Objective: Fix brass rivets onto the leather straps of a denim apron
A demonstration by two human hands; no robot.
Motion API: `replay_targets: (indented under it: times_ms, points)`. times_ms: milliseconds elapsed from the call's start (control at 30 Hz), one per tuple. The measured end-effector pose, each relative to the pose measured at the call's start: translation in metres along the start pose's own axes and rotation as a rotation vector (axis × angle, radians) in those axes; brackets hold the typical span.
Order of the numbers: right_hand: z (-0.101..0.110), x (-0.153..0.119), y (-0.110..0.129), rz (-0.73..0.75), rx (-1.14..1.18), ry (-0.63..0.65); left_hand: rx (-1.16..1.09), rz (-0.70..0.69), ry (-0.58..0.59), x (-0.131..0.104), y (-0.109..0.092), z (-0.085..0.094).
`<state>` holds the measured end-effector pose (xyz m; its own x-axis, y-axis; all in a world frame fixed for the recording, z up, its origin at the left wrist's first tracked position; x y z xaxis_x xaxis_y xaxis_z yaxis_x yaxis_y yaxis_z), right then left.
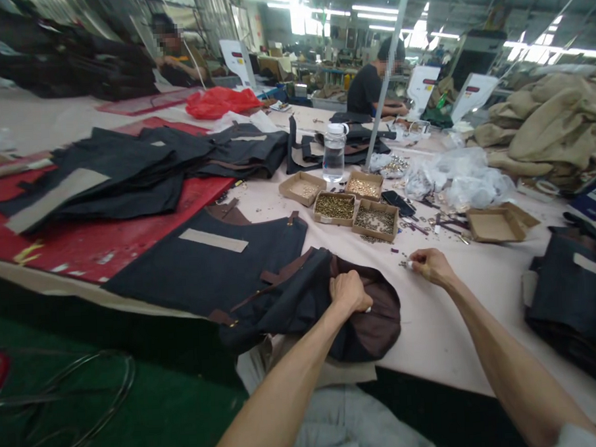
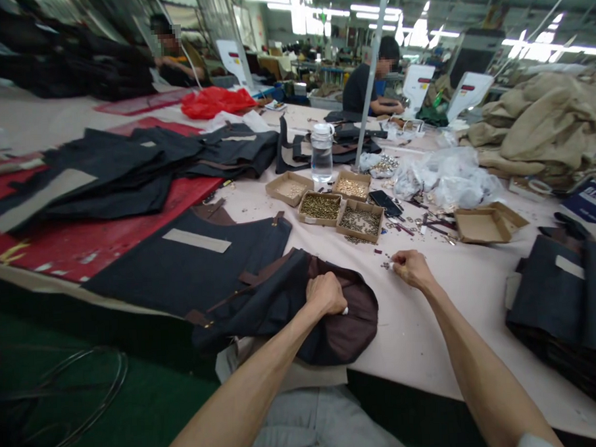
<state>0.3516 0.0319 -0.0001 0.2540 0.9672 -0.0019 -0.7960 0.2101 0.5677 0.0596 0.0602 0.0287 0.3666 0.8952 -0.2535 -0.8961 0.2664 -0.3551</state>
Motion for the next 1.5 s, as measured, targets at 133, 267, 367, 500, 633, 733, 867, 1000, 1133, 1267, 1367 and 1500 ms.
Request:
replay_targets:
  times_ms: [133, 267, 367, 500, 633, 733, 867, 1000, 1133, 1267, 1367, 1500]
  points:
    - [-0.013, 0.006, 0.002, 0.013, -0.06, 0.024, -0.013, -0.018, 0.007, -0.004, 0.002, 0.001]
    - [-0.016, 0.006, 0.0, 0.053, -0.109, 0.05, -0.009, -0.006, 0.008, -0.005, 0.002, 0.0]
    - [-0.014, 0.004, -0.007, 0.085, -0.144, 0.076, -0.006, -0.007, 0.006, -0.005, 0.001, -0.003]
    - [-0.015, 0.0, -0.022, 0.079, -0.179, 0.063, -0.018, -0.021, 0.012, -0.006, 0.002, -0.007]
    - [-0.019, -0.003, -0.033, 0.065, -0.233, 0.056, -0.044, -0.038, 0.022, -0.008, 0.003, -0.011]
    - [-0.02, -0.004, -0.033, 0.099, -0.283, 0.098, -0.057, -0.045, 0.03, -0.009, 0.004, -0.011]
    - [-0.017, -0.006, -0.028, 0.185, -0.327, 0.163, -0.058, -0.063, 0.03, -0.01, 0.004, -0.011]
    - [-0.013, -0.011, -0.023, 0.237, -0.381, 0.139, -0.063, -0.079, 0.019, -0.013, 0.005, -0.01]
    - [-0.015, -0.034, 0.0, 0.293, -0.401, 0.098, -0.068, -0.089, 0.017, -0.016, 0.008, -0.01]
    - [-0.033, -0.082, 0.049, 0.471, -0.204, 0.146, -0.089, -0.141, 0.007, -0.017, 0.011, -0.011]
    - [-0.056, -0.11, 0.079, 0.565, -0.135, 0.241, -0.088, -0.147, 0.015, -0.017, 0.012, -0.013]
    - [-0.075, -0.116, 0.089, 0.598, -0.166, 0.251, -0.101, -0.158, 0.037, -0.017, 0.012, -0.013]
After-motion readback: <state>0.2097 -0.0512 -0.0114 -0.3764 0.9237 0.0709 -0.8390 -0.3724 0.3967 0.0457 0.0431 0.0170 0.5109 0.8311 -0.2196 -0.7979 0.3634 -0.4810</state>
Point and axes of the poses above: each hand's wrist, its own x-axis towards the middle knuckle, its own z-axis out of the back of the hand, y = z × x, the point moved 1 cm from there along x, towards the middle knuckle, and after that the axes turned 2 degrees about -x, right-handed, at the moved point
